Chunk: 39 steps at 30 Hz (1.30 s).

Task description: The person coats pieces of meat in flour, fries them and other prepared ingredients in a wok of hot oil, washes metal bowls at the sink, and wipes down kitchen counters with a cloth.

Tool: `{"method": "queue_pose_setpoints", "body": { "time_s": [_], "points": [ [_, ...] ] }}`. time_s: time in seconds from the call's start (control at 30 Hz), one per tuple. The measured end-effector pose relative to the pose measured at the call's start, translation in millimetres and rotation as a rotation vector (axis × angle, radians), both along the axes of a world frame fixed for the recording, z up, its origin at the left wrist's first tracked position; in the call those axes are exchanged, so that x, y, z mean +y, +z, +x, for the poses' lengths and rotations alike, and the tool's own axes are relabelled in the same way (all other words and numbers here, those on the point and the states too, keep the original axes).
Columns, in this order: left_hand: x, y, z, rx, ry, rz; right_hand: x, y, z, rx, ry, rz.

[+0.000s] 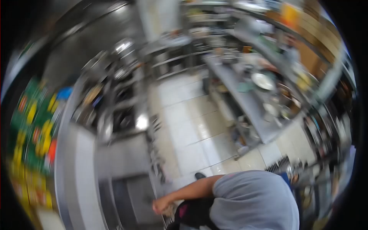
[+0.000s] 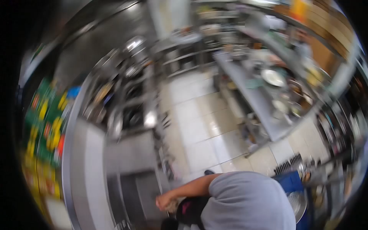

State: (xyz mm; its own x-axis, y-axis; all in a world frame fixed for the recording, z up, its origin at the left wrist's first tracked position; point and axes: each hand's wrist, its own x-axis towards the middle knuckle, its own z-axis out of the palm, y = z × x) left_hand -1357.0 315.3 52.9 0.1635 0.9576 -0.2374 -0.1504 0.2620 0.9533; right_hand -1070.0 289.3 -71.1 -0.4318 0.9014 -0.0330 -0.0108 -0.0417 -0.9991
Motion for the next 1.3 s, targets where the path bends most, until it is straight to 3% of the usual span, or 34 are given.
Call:
{"method": "queue_pose_setpoints", "body": {
  "time_s": [0.03, 0.07, 0.1, 0.13, 0.17, 0.2, 0.23, 0.33, 0.43, 0.57, 0.73, 0.83, 0.93, 0.97, 1.03, 1.1, 1.23, 1.3],
  "points": [
    [-16, -10, -49, -0.098, 0.03, -0.025, -8, 58, -11, -0.02, 0.113, -0.237],
    [-33, -17, -84, -0.247, 0.019, -0.04, 3, 38, -51, 0.004, -0.002, 0.168],
    [-52, -24, -120, -0.369, -0.017, -0.018, 11, 17, -77, 0.012, 0.122, 0.043],
    [-55, -67, -190, -0.076, 0.2, -0.268, 24, 0, -105, -0.017, 0.174, 0.123],
    [-65, -66, -209, 0.157, 0.129, -0.152, 28, 25, -122, -0.128, 0.208, 0.244],
    [-55, -82, -248, -0.175, 0.057, -0.366, 32, 39, -143, -0.061, 0.252, 0.075],
    [-51, -74, -237, -0.235, 0.157, -0.355, 42, 64, -162, -0.252, 0.312, 0.265],
    [-49, -73, -261, -0.293, -0.017, -0.324, 45, 86, -236, -0.366, 0.203, 0.35],
    [-50, -58, -265, -0.227, -0.019, -0.383, 42, 121, -275, -0.398, 0.252, 0.477],
    [-41, -48, -259, -0.187, -0.147, -0.338, 49, 108, -304, -0.457, 0.33, 0.562],
    [-48, -50, -256, -0.082, -0.204, -0.421, 45, 122, -303, -0.568, 0.407, 0.418],
    [-48, -84, -256, -0.038, -0.118, -0.393, 38, 116, -300, -0.564, 0.459, 0.517],
    [-44, -102, -257, -0.252, 0.045, -0.45, 48, 65, -306, -0.487, 0.325, 0.417],
    [-42, -97, -253, -0.254, 0.041, -0.451, 51, 56, -308, -0.385, 0.264, 0.26],
    [-41, -78, -243, -0.53, 0.14, -0.404, 52, 58, -310, -0.282, 0.198, 0.104],
    [-41, -83, -237, -0.541, 0.131, -0.355, 49, 69, -310, -0.346, 0.17, -0.179],
    [-46, -80, -220, -0.615, 0.121, -0.307, 40, 70, -320, -0.308, 0.082, -0.284],
    [-51, -78, -216, -0.653, 0.117, -0.299, 38, 56, -320, -0.413, 0.064, -0.132]
  ]
}}
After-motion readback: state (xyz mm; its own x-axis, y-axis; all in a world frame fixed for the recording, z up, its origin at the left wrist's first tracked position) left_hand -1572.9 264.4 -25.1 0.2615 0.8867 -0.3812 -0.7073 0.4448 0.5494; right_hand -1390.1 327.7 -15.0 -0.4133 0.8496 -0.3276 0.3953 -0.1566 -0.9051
